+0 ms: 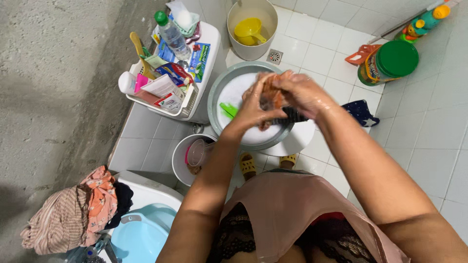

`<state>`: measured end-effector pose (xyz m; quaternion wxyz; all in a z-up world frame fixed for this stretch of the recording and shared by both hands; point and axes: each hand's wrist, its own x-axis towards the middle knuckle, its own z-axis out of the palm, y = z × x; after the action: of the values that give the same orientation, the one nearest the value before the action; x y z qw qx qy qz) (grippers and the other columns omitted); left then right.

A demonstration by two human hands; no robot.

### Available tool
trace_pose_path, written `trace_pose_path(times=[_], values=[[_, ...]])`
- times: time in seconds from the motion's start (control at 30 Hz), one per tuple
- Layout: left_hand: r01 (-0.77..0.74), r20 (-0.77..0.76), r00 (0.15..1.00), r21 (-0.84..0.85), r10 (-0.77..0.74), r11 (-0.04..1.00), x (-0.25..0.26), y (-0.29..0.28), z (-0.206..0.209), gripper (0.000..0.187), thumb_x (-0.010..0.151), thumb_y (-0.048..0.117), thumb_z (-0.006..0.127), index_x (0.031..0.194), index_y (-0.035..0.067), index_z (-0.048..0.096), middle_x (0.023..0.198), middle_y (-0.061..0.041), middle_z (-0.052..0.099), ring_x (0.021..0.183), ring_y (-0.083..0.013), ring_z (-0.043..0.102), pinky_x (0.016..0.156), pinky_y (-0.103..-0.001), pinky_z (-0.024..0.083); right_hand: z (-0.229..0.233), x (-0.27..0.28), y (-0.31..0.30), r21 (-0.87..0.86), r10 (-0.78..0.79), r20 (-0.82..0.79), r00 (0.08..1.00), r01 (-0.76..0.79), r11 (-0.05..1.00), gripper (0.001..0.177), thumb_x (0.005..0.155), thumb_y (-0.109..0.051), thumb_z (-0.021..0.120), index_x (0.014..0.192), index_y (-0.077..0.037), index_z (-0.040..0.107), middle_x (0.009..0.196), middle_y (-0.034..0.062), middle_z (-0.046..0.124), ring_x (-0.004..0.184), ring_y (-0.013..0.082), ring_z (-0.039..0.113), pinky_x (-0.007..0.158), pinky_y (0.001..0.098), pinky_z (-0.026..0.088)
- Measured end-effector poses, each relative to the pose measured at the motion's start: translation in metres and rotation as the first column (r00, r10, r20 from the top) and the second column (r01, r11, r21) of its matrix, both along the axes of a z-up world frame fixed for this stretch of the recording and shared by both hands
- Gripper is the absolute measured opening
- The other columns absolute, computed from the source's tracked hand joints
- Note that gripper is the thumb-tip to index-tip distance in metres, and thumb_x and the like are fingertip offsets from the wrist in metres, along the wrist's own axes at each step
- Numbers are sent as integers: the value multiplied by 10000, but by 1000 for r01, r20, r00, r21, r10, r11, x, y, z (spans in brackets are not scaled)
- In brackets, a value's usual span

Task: The person washes a piece of orange striped clothing by hand in a bucket of soapy water using a green brush and a washboard.

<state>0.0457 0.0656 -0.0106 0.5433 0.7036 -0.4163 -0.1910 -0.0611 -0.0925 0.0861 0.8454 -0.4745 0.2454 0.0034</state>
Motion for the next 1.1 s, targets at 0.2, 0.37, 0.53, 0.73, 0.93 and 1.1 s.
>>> trace_pose_path(times=[0.2, 0.37, 0.53, 0.73, 0.93, 1.1], values=[[-38, 242, 969, 370, -57, 928, 22, 6, 24, 356, 749, 459, 860, 946, 170, 792, 1017, -52, 732, 1080, -213, 614, 1098, -452, 435, -5, -33, -47, 10, -194, -43, 980, 195, 981, 206, 962, -190, 740, 1078, -31, 681, 1079, 88, 690, 958, 204, 704, 882, 382, 610], [-143, -411, 911, -404, -39, 904, 22, 12, 60, 254, 826, 300, 794, 842, 106, 632, 1140, -115, 673, 1084, -226, 614, 930, -406, 516, -58, -40, -43, 249, -240, -142, 960, 269, 930, 169, 1011, -234, 614, 1072, -80, 648, 1066, 88, 721, 901, 195, 724, 815, 367, 589], [-74, -59, 997, -322, 58, 944, -44, -28, 62, 225, 915, 69, 683, 1118, 7, 609, 1000, -64, 616, 889, -172, 617, 811, -285, 546, -101, 6, 24, 277, -332, -329, 884, 427, 861, 182, 979, -284, 561, 988, -121, 643, 916, 47, 699, 751, 164, 692, 667, 360, 560], [-192, 29, 976, -347, 215, 918, -68, -35, 27, 179, 907, 55, 755, 807, 5, 615, 730, -58, 580, 659, -173, 574, 663, -311, 485, -119, 0, 39, 270, -353, -326, 877, 444, 854, 265, 1007, -314, 538, 946, -76, 637, 787, 48, 655, 655, 161, 629, 575, 326, 496], [-443, -192, 893, -213, 407, 871, -41, -37, -10, 214, 895, 50, 743, 789, 1, 564, 776, -47, 560, 735, -197, 532, 692, -342, 492, -96, 5, 50, 175, -338, -461, 820, 458, 872, 361, 1046, -333, 502, 964, -9, 639, 719, 93, 647, 565, 203, 625, 476, 350, 509], [-267, -47, 963, -259, 264, 928, -98, -41, 3, 154, 856, 62, 754, 884, 6, 613, 869, -73, 620, 824, -225, 583, 758, -367, 505, -88, -12, 54, 91, -214, -243, 946, 242, 966, 625, 949, -498, 255, 1005, 24, 595, 771, 166, 677, 582, 208, 682, 500, 311, 588]])
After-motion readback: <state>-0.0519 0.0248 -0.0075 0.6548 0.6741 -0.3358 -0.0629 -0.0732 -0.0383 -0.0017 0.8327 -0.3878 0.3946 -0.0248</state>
